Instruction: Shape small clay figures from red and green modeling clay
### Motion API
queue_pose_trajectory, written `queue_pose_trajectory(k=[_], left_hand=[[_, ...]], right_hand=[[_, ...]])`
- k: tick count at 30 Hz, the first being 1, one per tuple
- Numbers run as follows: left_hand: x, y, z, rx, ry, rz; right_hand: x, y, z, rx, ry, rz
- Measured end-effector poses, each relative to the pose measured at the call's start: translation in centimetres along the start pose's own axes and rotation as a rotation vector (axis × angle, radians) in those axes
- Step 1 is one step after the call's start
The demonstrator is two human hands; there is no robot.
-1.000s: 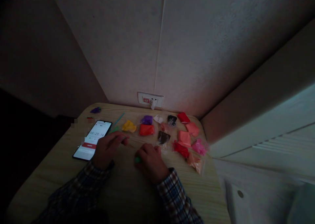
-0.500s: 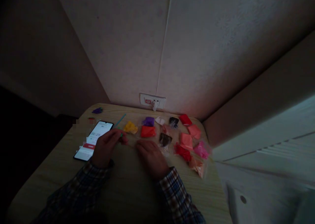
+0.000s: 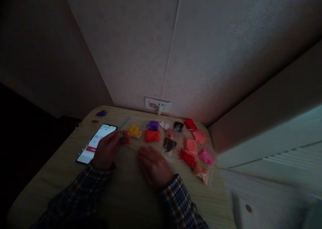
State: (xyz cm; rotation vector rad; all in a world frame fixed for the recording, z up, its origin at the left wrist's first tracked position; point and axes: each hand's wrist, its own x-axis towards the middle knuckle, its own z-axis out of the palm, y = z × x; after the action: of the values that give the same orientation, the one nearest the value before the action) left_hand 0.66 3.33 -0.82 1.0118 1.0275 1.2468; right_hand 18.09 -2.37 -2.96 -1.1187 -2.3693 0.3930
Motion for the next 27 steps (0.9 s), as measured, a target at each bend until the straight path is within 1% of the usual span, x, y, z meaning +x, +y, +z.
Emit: queue_pose_trajectory(k=[2,3,6,7,10,11,15,18,21,24,27], left_hand=[[-0.07,0.08,0.13,-0.047,-0.014,-0.048],[-0.08,0.1,0.18,-0.053,-0.016,-0.055],[-0.06,0.09,0.28,-0.048,0.011,-0.038],[-0.05,0.06,0.28,-0.047,0.018,-0.034],[-0.08,-0.05,0.22,-0.039,0.0,-0.046],[-0.12,-0.1,0.18,-0.033,-0.016,-0.051],[-0.29,-0.26,0.13,-0.048,-0.091,-0.091],[-0.31,-0.39,0.24,-0.04,-0.107,-0.114],[-0.21,-0.58,0.28,-0.03,-0.081,-0.069],[-0.13,-0.68,0.2,-0.036,-0.098,0.005],[-0.17,-0.55,0.13,0.002,-0.108,0.026]], right_hand=[[0.1,-0.1,0.08,0.017,-0.091,-0.05],[0.14,-0.08,0.1,0.0,-0.105,-0.025],[0.12,0.08,0.05,-0.067,-0.072,0.082],[0.12,0.08,0.05,-0.062,-0.09,0.066],[0.29,-0.22,0.25,-0.023,-0.185,-0.066],[0.39,-0.33,0.35,-0.027,-0.194,-0.069],[0.58,-0.28,0.52,-0.05,-0.167,0.043],[0.51,-0.07,0.45,-0.031,-0.148,0.029],[0.44,-0.03,0.41,-0.02,-0.108,0.014],[0.34,0.04,0.44,-0.027,-0.067,0.015],[0.26,0.16,0.39,-0.038,0.005,0.014]])
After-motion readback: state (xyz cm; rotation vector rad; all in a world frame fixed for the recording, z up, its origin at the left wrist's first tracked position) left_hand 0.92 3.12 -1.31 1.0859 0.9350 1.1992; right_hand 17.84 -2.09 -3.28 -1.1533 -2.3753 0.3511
